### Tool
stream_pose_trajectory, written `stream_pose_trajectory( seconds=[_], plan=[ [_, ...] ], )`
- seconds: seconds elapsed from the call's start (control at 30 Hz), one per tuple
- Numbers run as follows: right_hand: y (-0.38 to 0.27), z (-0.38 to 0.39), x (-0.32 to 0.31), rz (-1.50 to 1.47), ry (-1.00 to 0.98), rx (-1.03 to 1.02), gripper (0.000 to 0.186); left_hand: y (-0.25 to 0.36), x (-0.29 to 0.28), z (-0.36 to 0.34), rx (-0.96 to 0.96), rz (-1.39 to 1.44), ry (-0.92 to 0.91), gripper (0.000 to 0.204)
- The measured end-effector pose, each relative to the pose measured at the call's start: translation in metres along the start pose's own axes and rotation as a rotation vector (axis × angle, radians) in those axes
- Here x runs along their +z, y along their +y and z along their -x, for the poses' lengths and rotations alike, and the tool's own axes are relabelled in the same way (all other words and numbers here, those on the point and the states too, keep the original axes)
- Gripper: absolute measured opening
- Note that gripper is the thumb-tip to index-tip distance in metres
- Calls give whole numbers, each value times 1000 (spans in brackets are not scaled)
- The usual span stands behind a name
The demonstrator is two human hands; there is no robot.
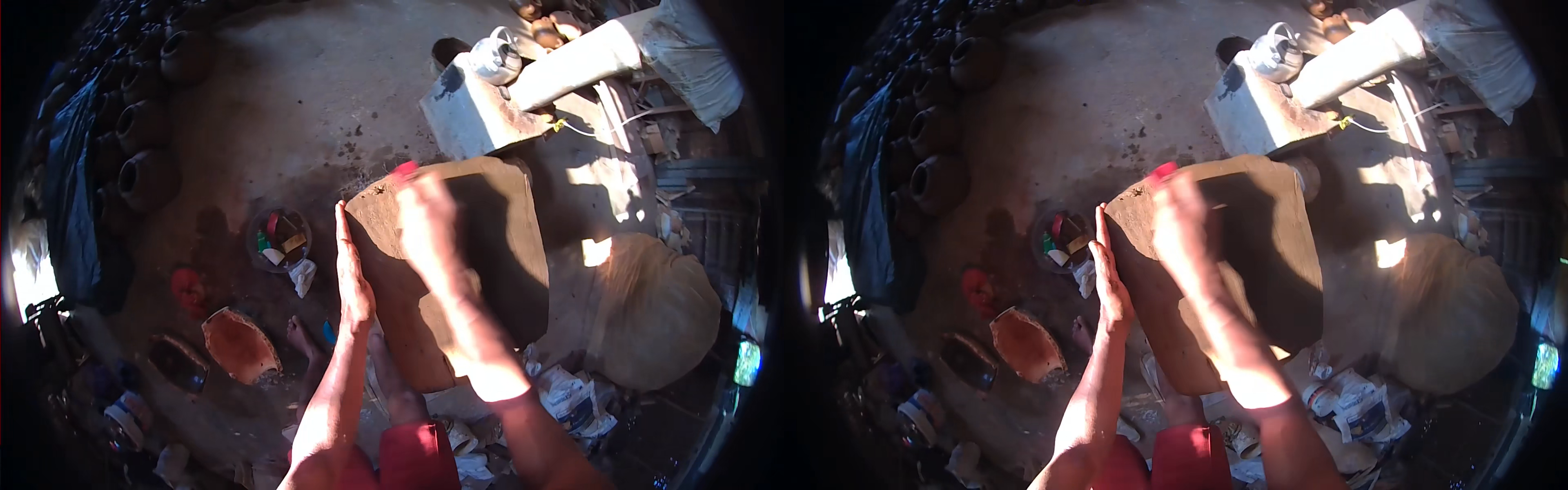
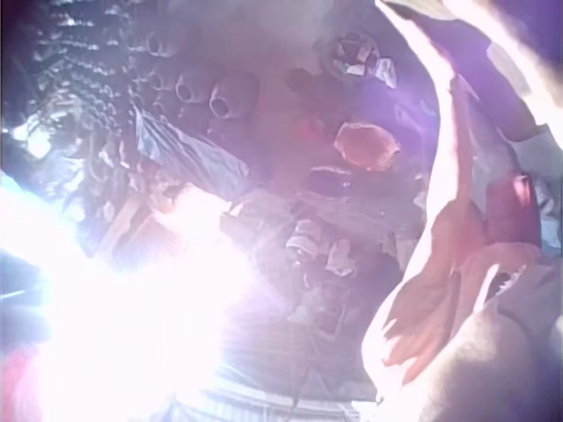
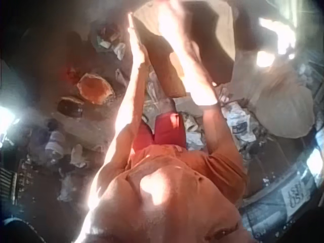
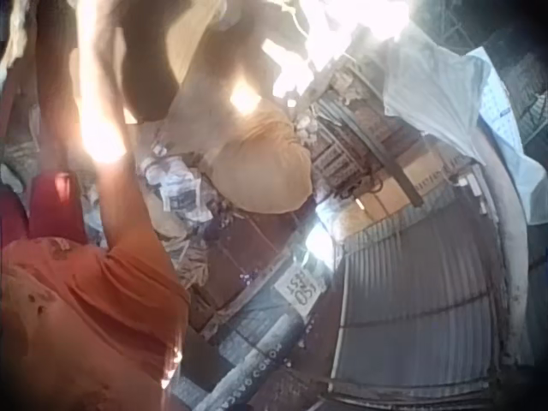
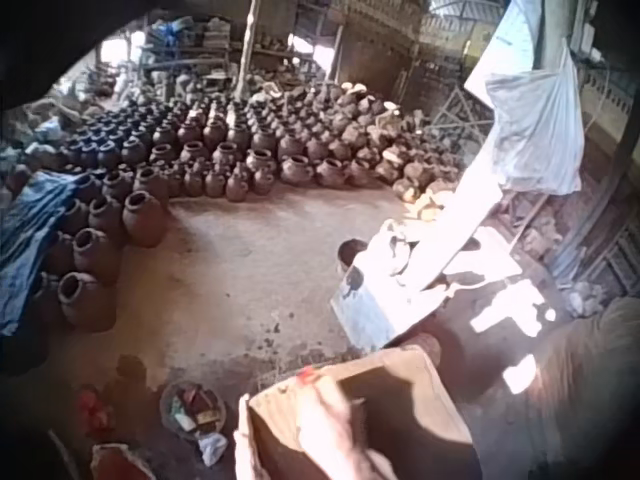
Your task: The person cleans the inside of a large clay mold with a red cloth, then uses a metal blade and a blue plastic tool to scrape and refine a large slab of clay before fitting it inside the mold and smoothing the joints by hand.
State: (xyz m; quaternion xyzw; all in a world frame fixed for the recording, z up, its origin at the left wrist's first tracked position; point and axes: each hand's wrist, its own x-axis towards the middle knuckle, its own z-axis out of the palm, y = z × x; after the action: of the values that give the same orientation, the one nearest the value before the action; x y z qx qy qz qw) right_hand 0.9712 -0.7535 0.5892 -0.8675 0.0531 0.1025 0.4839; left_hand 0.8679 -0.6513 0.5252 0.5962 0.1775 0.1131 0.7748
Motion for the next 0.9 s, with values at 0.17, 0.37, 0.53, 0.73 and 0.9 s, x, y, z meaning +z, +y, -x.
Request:
stream_pose_trajectory(
  seconds=[0.17,0.37,0.53,0.73,0.9],
  plan=[
    [2,20,33,391,-215,-618,7,-14,6,3,-206,359,-5,82],
    [-1,-61,-21,466,-285,-1116,12,-12,27,1,-43,379,51,89],
    [29,-5,-18,469,-610,-1105,17,-26,-12,63,-44,611,298,81],
    [98,154,-97,380,-819,-1111,31,-53,7,225,-369,607,653,83],
    [87,212,-140,436,-989,-891,24,-54,47,289,-701,988,766,85]
  ],
)
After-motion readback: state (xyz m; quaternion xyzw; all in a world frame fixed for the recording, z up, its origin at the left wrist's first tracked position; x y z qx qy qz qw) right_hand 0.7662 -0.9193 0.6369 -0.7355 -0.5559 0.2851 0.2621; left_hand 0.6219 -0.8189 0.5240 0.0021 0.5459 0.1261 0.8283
